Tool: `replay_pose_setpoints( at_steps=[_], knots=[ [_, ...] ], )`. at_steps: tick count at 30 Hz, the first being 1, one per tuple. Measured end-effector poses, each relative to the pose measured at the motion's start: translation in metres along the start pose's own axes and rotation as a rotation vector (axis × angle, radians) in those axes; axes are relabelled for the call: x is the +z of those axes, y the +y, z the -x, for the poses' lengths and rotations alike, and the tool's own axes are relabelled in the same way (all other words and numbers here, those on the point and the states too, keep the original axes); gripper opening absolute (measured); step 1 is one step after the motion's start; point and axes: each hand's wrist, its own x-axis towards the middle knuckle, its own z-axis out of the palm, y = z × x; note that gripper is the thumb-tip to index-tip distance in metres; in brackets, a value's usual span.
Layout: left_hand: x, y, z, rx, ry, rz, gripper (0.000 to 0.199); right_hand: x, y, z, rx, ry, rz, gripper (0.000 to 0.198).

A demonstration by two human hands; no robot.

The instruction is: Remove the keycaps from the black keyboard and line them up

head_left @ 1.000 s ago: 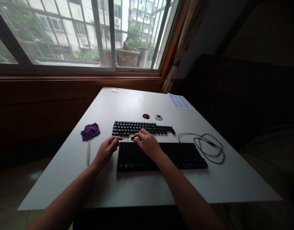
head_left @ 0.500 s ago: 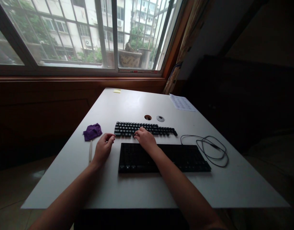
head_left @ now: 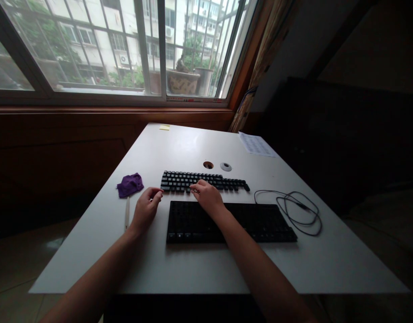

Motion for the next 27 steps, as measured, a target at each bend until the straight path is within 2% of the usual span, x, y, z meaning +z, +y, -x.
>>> replay_pose_setpoints(
  at_steps=[6, 27],
  knots=[
    [-0.0002, 0.0006, -0.0002, -0.003, -0.002, 0.007, 0.025, 0.0021, -0.0033, 0.0033, -0.080, -0.045, 0.039, 0.029],
    [0.0008, -0.0045, -0.0011, -0.018, -0.007, -0.040, 0.028, 0.0066, -0.0042, 0.0020, -0.109, -0.053, 0.042, 0.031]
  ],
)
